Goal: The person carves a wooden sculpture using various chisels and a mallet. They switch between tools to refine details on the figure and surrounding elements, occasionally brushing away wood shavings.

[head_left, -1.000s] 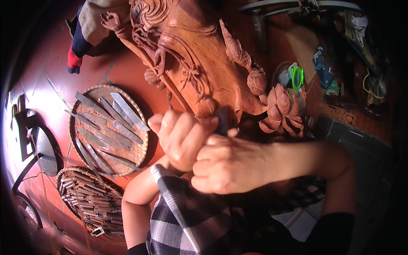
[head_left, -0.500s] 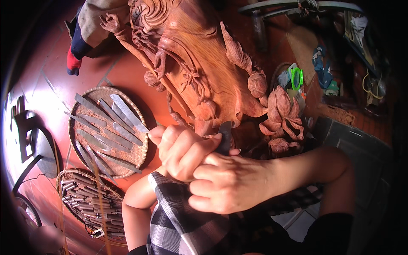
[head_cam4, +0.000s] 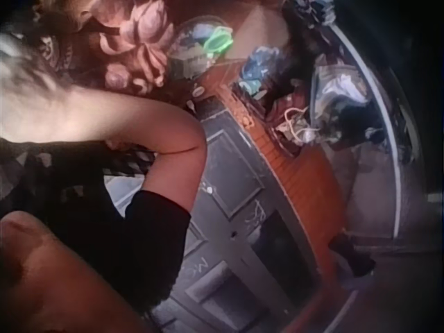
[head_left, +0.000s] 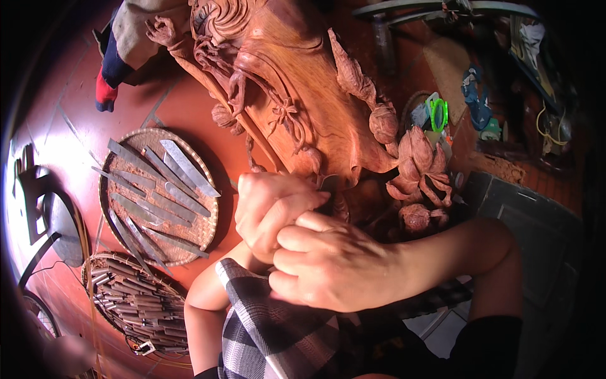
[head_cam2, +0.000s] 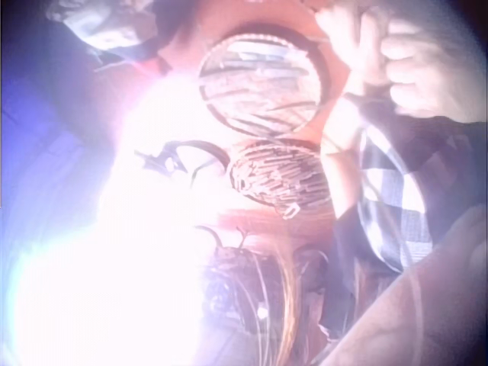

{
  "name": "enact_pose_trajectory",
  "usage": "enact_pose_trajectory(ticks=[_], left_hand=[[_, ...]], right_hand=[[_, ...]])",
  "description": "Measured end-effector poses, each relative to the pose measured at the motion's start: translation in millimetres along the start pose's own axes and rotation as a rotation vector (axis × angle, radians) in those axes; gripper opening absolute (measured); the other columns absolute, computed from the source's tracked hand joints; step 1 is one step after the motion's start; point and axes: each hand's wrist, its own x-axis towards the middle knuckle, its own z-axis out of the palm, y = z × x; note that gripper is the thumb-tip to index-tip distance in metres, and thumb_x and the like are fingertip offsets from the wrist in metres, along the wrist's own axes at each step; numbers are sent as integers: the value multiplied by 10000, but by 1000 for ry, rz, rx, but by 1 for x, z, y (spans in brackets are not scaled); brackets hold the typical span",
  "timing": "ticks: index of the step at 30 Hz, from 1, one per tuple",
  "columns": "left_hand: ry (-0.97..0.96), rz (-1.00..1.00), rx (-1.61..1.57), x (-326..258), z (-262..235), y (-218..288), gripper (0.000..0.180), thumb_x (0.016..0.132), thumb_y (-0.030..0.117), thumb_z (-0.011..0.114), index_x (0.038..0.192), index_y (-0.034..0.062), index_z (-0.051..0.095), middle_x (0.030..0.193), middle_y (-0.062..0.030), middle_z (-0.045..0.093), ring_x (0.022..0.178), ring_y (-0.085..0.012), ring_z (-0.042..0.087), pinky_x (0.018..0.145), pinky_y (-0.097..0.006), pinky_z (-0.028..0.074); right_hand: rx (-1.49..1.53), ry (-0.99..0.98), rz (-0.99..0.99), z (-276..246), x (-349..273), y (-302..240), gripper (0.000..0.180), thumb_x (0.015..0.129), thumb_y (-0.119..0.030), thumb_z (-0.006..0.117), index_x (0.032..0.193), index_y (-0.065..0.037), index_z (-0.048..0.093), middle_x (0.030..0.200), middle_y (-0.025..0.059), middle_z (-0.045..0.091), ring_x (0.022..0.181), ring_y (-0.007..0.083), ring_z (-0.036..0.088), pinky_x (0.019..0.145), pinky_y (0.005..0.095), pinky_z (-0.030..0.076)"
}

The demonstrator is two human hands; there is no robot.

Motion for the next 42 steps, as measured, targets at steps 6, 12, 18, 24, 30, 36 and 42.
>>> enact_pose_trajectory(ticks=[6, 12, 18, 24, 30, 36, 42], left_hand=[[73, -22, 314, 17, 9, -5, 317, 608, 281, 727, 877, 117, 761, 893, -43, 610, 875, -231, 544, 781, -361, 380], [34, 4, 250, 1, 22, -3, 254, 594, 134, 812, 831, 102, 728, 923, -68, 605, 872, -296, 552, 786, -413, 367], [41, 43, 334, 17, 18, -20, 268, 633, 292, 755, 840, 122, 743, 886, -83, 584, 892, -272, 536, 754, -428, 336], [10, 8, 311, 10, 17, -7, 277, 621, 260, 775, 865, 130, 748, 827, -59, 563, 802, -263, 535, 714, -410, 362], [-19, -10, 274, 1, 20, 2, 283, 648, 283, 736, 894, 143, 747, 791, -41, 526, 738, -244, 490, 699, -393, 305], [11, -32, 253, 16, 17, -9, 191, 701, 247, 752, 852, 135, 716, 776, -46, 506, 774, -241, 474, 704, -406, 304], [20, -33, 246, 1, 23, -5, 142, 760, 251, 740, 803, 135, 671, 789, -41, 482, 772, -235, 460, 703, -408, 294]], right_hand=[[-34, 41, -5, -3, 8, 28, 161, 760, -174, 623, 756, -37, 707, 767, 72, 631, 822, 222, 606, 807, 369, 444], [88, 37, 11, 3, -9, 32, 153, 738, -169, 645, 707, -24, 680, 768, 91, 640, 824, 240, 602, 810, 390, 445], [51, 0, 8, -12, 1, 39, 158, 763, -166, 629, 723, -20, 674, 770, 94, 635, 836, 248, 600, 842, 396, 453], [57, -38, -3, -12, 0, 33, 138, 749, -161, 641, 733, -28, 674, 775, 84, 627, 832, 241, 600, 824, 395, 457], [124, -47, 17, -4, -13, 33, 147, 763, -177, 649, 775, -30, 643, 794, 88, 604, 850, 237, 583, 803, 388, 439], [37, -52, 33, -12, -1, 36, 117, 770, -168, 644, 741, -56, 624, 774, 73, 585, 853, 236, 563, 812, 401, 436], [4, -96, 12, -9, -8, 28, 127, 778, -162, 672, 729, -71, 599, 735, 62, 563, 800, 230, 554, 793, 396, 431]])
